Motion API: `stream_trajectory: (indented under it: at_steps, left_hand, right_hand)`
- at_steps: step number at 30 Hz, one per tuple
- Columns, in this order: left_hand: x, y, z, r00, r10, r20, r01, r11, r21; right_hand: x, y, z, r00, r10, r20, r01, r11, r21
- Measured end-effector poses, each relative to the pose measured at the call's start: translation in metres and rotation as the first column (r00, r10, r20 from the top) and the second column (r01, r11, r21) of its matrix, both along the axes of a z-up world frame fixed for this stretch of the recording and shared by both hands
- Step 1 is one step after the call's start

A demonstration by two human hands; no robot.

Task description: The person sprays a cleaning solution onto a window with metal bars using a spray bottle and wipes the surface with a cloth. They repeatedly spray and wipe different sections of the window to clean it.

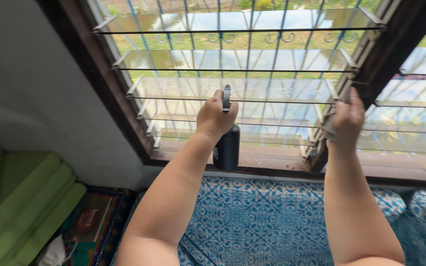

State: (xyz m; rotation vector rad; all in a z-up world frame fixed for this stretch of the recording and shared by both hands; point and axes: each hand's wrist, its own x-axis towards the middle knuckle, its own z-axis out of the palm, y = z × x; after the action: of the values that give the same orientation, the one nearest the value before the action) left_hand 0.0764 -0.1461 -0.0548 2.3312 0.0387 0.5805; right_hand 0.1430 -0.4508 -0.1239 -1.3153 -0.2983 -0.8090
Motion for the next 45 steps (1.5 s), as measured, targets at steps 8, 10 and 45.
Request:
stream_trajectory:
  at_steps: [8,10,45]
  left_hand:
    - [0.010,-0.038,-0.001,0.994,-0.108,-0.009,0.108,0.994,-0.022]
    - [0.013,-0.038,-0.001,0.994,-0.101,-0.041,0.101,0.995,-0.023]
    - [-0.015,0.156,-0.013,0.934,0.356,0.022,-0.355,0.934,-0.040]
  right_hand:
    - [0.044,0.021,0.008,0.823,-0.561,0.086,0.210,0.161,-0.964]
    - [0.056,0.023,0.016,0.786,-0.617,-0.041,0.019,0.090,-0.996]
    - [0.065,0.368,0.057,0.996,0.025,-0.091,-0.084,-0.211,-0.974]
